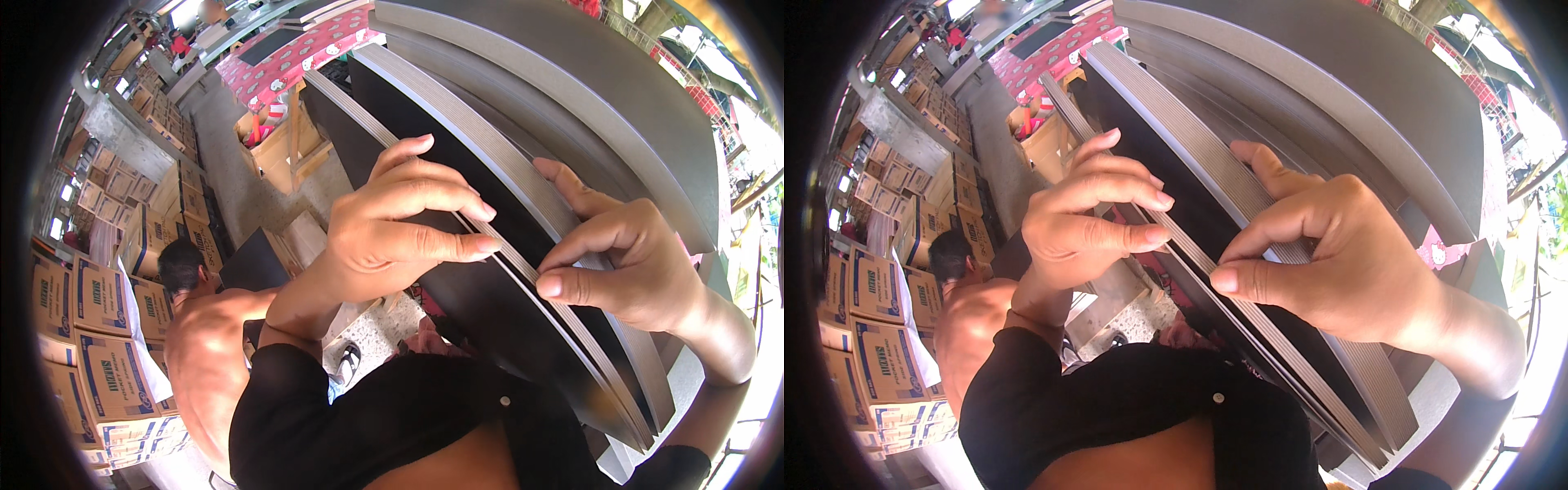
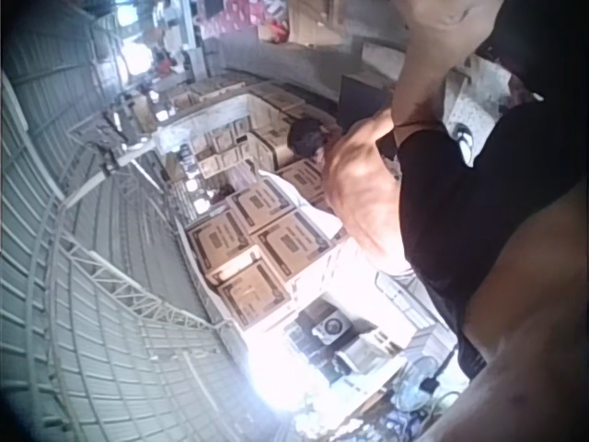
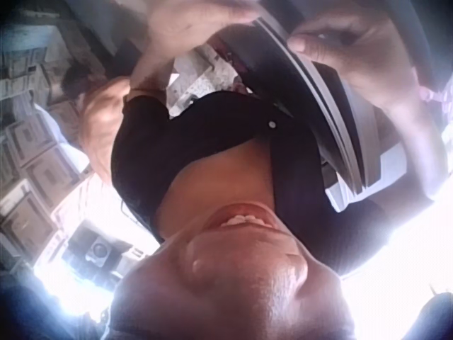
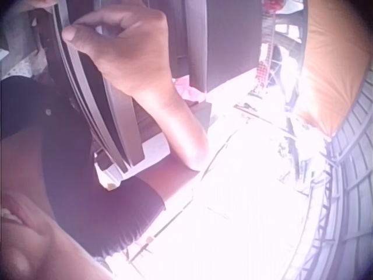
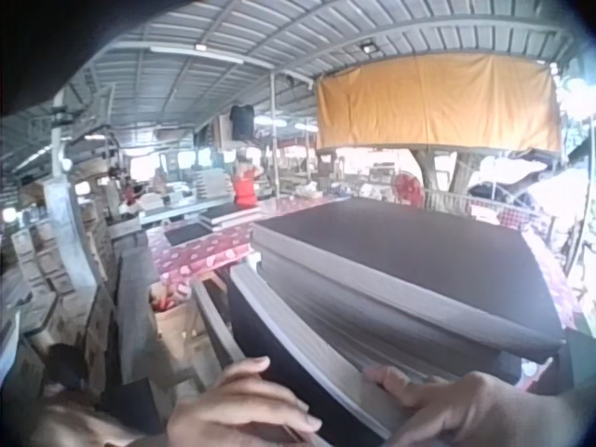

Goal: The person places black panels into plastic bags and then stacks the bagged panels into larger groups before moving a completed stack onto a pile.

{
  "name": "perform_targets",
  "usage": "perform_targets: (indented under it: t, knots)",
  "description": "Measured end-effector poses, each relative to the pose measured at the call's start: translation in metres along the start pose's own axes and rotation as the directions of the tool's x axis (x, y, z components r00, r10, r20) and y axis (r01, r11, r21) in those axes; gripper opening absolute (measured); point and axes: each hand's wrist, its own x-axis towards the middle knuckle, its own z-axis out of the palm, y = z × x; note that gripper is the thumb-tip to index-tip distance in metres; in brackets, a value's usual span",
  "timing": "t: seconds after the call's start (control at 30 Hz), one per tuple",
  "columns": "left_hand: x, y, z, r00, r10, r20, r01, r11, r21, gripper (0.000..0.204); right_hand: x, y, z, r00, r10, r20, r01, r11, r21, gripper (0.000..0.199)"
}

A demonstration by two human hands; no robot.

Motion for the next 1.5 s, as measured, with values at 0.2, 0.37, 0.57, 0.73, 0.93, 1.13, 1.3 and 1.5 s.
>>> perform_targets:
  t: [0.2, 0.37, 0.57, 0.73, 0.93, 1.13, 1.3, 1.5]
  knots:
    - [-0.002, 0.002, -0.003, 0.998, -0.030, 0.048, 0.030, 1.000, -0.002, 0.019, -0.003, -0.005, 0.005, 0.999, 0.036, -0.041, -0.035, 0.999, 0.029, 0.014]
    - [-0.003, 0.005, -0.014, 0.995, -0.011, 0.096, 0.009, 1.000, 0.023, 0.020, -0.002, 0.002, 0.010, 0.998, -0.003, -0.068, 0.003, 1.000, 0.004, 0.032]
    - [0.004, 0.005, -0.013, 0.996, 0.057, 0.065, -0.053, 0.996, -0.067, 0.019, -0.006, -0.018, 0.025, 0.944, 0.270, -0.191, -0.236, 0.954, 0.184, 0.065]
    - [0.021, -0.010, 0.002, 0.969, 0.000, 0.249, 0.020, 0.997, -0.080, 0.041, -0.014, -0.023, 0.016, 0.914, 0.369, -0.169, -0.377, 0.926, -0.013, 0.060]
    - [0.010, -0.022, 0.018, 0.973, 0.151, 0.176, -0.185, 0.964, 0.193, 0.083, -0.150, -0.039, -0.008, 0.890, 0.316, -0.329, -0.415, 0.861, -0.294, 0.014]
    - [0.013, -0.024, 0.029, 0.962, 0.259, 0.082, -0.271, 0.940, 0.208, 0.076, -0.247, -0.014, 0.060, 0.898, 0.205, -0.391, -0.395, 0.766, -0.507, 0.023]
    - [0.017, -0.025, 0.029, 0.953, 0.292, 0.078, -0.302, 0.932, 0.198, 0.071, -0.247, -0.007, 0.066, 0.912, 0.145, -0.383, -0.375, 0.672, -0.639, 0.029]
    - [0.004, -0.022, 0.016, 0.965, 0.253, 0.072, -0.263, 0.932, 0.248, 0.073, -0.245, 0.002, 0.046, 0.956, 0.134, -0.259, -0.268, 0.756, -0.597, 0.036]
